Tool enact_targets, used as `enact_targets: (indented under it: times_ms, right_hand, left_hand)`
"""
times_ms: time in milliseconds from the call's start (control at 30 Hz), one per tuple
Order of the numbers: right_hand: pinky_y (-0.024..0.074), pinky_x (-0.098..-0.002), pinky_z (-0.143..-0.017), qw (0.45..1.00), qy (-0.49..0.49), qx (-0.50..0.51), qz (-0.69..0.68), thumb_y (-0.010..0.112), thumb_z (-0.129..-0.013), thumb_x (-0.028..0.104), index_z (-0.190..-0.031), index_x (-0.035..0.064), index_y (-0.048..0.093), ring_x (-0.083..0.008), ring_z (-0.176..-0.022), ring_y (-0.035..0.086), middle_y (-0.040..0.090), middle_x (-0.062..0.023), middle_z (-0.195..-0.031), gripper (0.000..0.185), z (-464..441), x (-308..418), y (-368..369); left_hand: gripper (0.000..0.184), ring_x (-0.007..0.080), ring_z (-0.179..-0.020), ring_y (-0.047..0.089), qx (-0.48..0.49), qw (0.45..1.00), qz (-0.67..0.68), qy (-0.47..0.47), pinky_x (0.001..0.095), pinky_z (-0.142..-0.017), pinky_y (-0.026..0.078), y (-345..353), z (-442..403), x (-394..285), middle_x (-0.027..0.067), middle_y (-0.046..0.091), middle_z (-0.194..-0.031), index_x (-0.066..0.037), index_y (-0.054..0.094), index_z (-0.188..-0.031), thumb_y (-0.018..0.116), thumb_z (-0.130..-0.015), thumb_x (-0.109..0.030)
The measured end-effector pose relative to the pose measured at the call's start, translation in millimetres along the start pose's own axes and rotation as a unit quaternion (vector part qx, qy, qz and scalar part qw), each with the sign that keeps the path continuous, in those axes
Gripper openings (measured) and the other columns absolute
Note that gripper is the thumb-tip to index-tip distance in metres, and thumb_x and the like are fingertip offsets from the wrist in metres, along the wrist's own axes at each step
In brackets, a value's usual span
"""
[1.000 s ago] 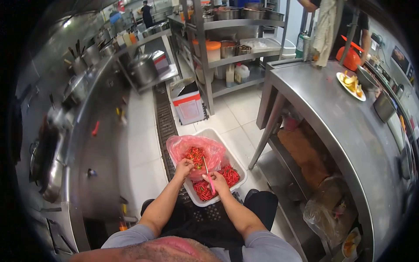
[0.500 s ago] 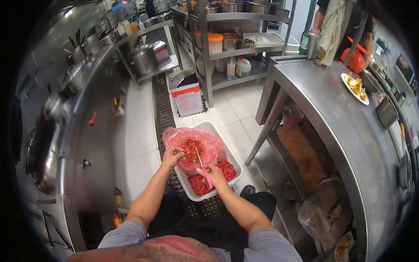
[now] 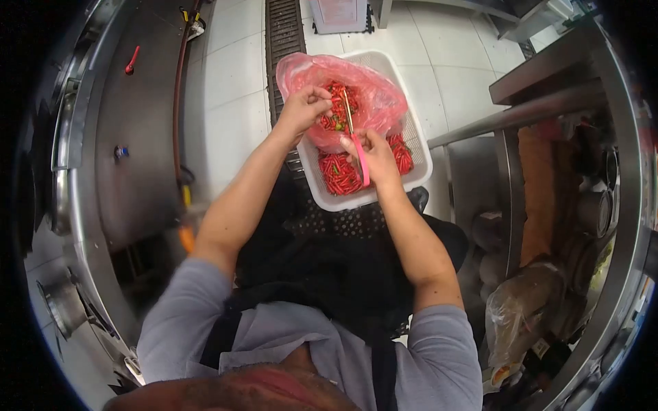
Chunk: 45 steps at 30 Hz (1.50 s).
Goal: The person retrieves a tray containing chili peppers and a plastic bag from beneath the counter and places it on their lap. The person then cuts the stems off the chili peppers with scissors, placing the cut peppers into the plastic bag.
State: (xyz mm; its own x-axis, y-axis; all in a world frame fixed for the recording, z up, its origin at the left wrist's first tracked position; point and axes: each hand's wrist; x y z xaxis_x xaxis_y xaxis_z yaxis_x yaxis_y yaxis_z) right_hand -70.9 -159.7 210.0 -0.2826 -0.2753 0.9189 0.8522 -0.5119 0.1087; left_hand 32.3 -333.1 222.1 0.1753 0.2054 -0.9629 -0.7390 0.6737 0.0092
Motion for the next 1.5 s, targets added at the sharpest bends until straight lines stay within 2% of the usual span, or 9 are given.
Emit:
enact_targets:
  times_ms: [267, 500, 600, 767, 867, 967, 1100, 1300, 1500]
  right_hand:
    - [0.0486, -0.0229, -0.056, 1.0, -0.026, 0.014, -0.006, 0.08, -0.078, 0.028, -0.106, -0.0026, 0.057, -0.0093, -0.064, 0.058, 0.061, -0.0033, -0.079, 0.047, -4.8, -4.8, 3.0]
    - [0.0401, -0.0235, -0.04, 0.994, 0.016, 0.031, 0.103, 0.078, -0.08, 0.026, -0.092, 0.0005, 0.06, -0.0089, -0.045, 0.052, 0.057, -0.0004, -0.063, 0.034, -9.5, -2.8, -4.0]
    - [0.0388, -0.0241, -0.038, 0.987, 0.028, 0.028, 0.156, 0.078, -0.08, 0.028, -0.087, 0.0005, 0.06, -0.0091, -0.043, 0.051, 0.056, -0.0007, -0.061, 0.034, -10.0, -8.6, -3.5]
    - [0.0401, -0.0255, -0.039, 0.986, -0.031, -0.031, 0.162, 0.076, -0.08, 0.035, -0.092, 0.0005, 0.063, -0.0101, -0.044, 0.053, 0.057, -0.0025, -0.061, 0.039, -3.9, -9.0, -18.2]
    - [0.0409, -0.0236, -0.042, 0.99, -0.033, -0.074, 0.119, 0.075, -0.082, 0.033, -0.096, 0.0012, 0.063, -0.0086, -0.048, 0.054, 0.06, -0.0022, -0.067, 0.036, 4.6, 12.5, -40.0]
    - [0.042, -0.023, -0.045, 0.987, -0.046, -0.115, 0.099, 0.075, -0.082, 0.032, -0.095, 0.0013, 0.063, -0.0082, -0.05, 0.054, 0.059, -0.0009, -0.067, 0.035, 13.3, 21.4, -59.7]
    - [0.043, -0.0225, -0.047, 0.983, -0.042, -0.14, 0.11, 0.076, -0.082, 0.032, -0.094, 0.0006, 0.063, -0.0078, -0.052, 0.055, 0.059, -0.0005, -0.068, 0.036, 23.4, 24.8, -70.4]
    - [0.0448, -0.0228, -0.049, 0.987, -0.055, -0.127, 0.083, 0.08, -0.076, 0.035, -0.095, -0.0004, 0.066, -0.0076, -0.052, 0.054, 0.06, -0.002, -0.067, 0.043, 26.5, 24.4, -63.6]
    - [0.0424, -0.0214, -0.046, 0.981, -0.096, -0.097, 0.135, 0.08, -0.078, 0.03, -0.097, -0.0006, 0.063, -0.0066, -0.051, 0.052, 0.057, 0.0008, -0.066, 0.04, 21.2, 18.3, -62.2]
  left_hand:
    - [0.013, 0.0083, -0.066, 0.061, 0.058, 0.998, -0.023, -0.031, 0.0205, -0.055, 0.041, 6.5, 12.5, -0.2, 0.0013, 0.063, -0.078, -0.004, 0.059, -0.097, 0.064, -0.085, -0.003]
    - [0.013, 0.0081, -0.067, 0.061, 0.046, 0.992, -0.108, -0.045, 0.0218, -0.054, 0.042, 4.3, 9.9, 18.1, 0.0015, 0.063, -0.076, -0.003, 0.06, -0.095, 0.064, -0.082, -0.004]
    - [0.013, 0.0184, -0.071, 0.067, 0.01, 0.981, -0.186, -0.057, 0.0296, -0.064, 0.051, 3.5, 3.6, 28.4, 0.0103, 0.068, -0.078, 0.0, 0.062, -0.092, 0.063, -0.079, -0.004]
    - [0.017, 0.0344, -0.082, 0.067, -0.105, 0.871, -0.398, 0.268, 0.04, -0.075, 0.053, -3.8, -8.9, 36.9, 0.016, 0.069, -0.087, -0.005, 0.068, -0.093, 0.06, -0.079, -0.008]
    - [0.017, 0.0336, -0.08, 0.067, -0.052, 0.883, -0.37, 0.285, 0.0397, -0.075, 0.053, 7.8, 9.6, 11.0, 0.0161, 0.069, -0.083, -0.006, 0.069, -0.093, 0.06, -0.079, -0.009]
    - [0.015, 0.034, -0.076, 0.067, 0.098, 0.897, -0.379, 0.206, 0.0406, -0.074, 0.054, 25.4, 28.2, 6.5, 0.0177, 0.068, -0.081, -0.006, 0.07, -0.089, 0.061, -0.078, -0.011]
    - [0.02, 0.0369, -0.089, 0.066, 0.312, 0.737, -0.598, 0.051, 0.0437, -0.08, 0.053, 50.9, 35.7, 53.4, 0.0237, 0.067, -0.092, 0.001, 0.07, -0.085, 0.054, -0.077, -0.01]
    - [0.031, 0.0387, -0.085, 0.066, 0.196, 0.743, -0.636, 0.075, 0.0461, -0.077, 0.054, 60.2, 57.6, 124.2, 0.0229, 0.067, -0.093, -0.001, 0.062, -0.106, 0.055, -0.077, -0.009]
    - [0.018, 0.0371, -0.085, 0.067, 0.173, 0.764, -0.616, 0.079, 0.0472, -0.079, 0.053, 57.4, 36.4, 114.6, 0.0241, 0.067, -0.089, 0.001, 0.065, -0.089, 0.055, -0.078, -0.01]
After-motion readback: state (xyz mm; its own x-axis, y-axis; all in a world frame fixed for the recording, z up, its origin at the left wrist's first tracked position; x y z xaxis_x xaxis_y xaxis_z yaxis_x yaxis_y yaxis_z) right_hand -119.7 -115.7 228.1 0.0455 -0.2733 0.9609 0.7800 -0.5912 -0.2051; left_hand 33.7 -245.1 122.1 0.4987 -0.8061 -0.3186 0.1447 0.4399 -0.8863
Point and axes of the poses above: each hand's wrist, its own z-axis away from the middle knuckle, its own y-axis out of the palm, x = y × z
